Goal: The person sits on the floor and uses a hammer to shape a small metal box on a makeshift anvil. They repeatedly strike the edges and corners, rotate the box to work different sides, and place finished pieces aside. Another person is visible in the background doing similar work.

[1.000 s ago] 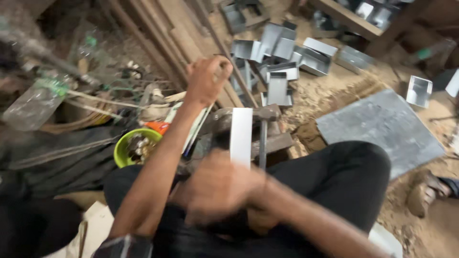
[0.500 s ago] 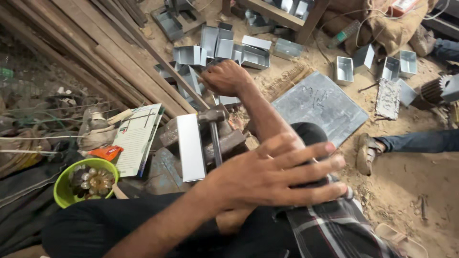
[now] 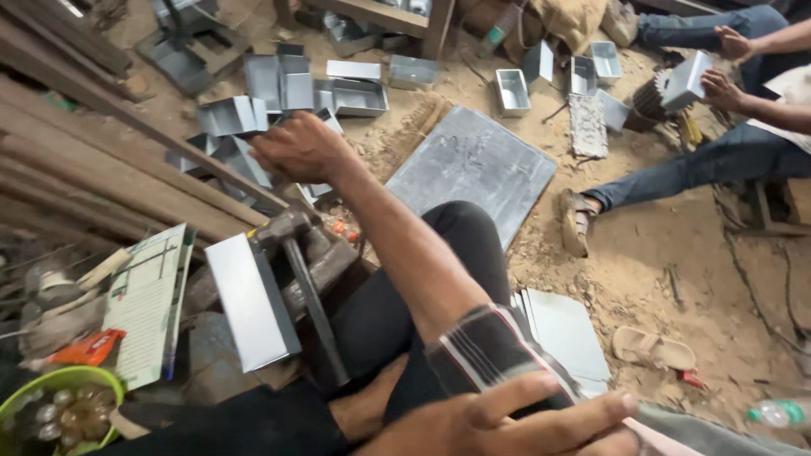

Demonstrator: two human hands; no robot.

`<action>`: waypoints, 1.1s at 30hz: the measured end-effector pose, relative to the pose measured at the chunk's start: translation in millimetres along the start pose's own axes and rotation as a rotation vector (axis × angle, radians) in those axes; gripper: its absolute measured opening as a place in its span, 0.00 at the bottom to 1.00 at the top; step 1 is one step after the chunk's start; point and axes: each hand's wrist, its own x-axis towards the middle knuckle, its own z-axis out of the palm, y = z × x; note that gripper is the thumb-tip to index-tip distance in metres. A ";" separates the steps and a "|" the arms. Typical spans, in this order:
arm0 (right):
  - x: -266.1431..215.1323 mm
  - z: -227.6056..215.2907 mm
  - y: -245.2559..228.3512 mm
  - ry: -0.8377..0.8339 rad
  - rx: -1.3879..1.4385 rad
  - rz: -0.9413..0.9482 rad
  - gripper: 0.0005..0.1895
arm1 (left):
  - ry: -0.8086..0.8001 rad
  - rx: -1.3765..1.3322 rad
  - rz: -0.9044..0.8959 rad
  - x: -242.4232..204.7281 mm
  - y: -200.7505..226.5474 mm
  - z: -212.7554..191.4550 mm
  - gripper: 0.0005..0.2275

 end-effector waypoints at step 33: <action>-88.1 -9.4 -127.5 -0.226 0.441 0.656 0.39 | 0.254 -0.364 -1.570 -287.9 -151.0 55.0 0.27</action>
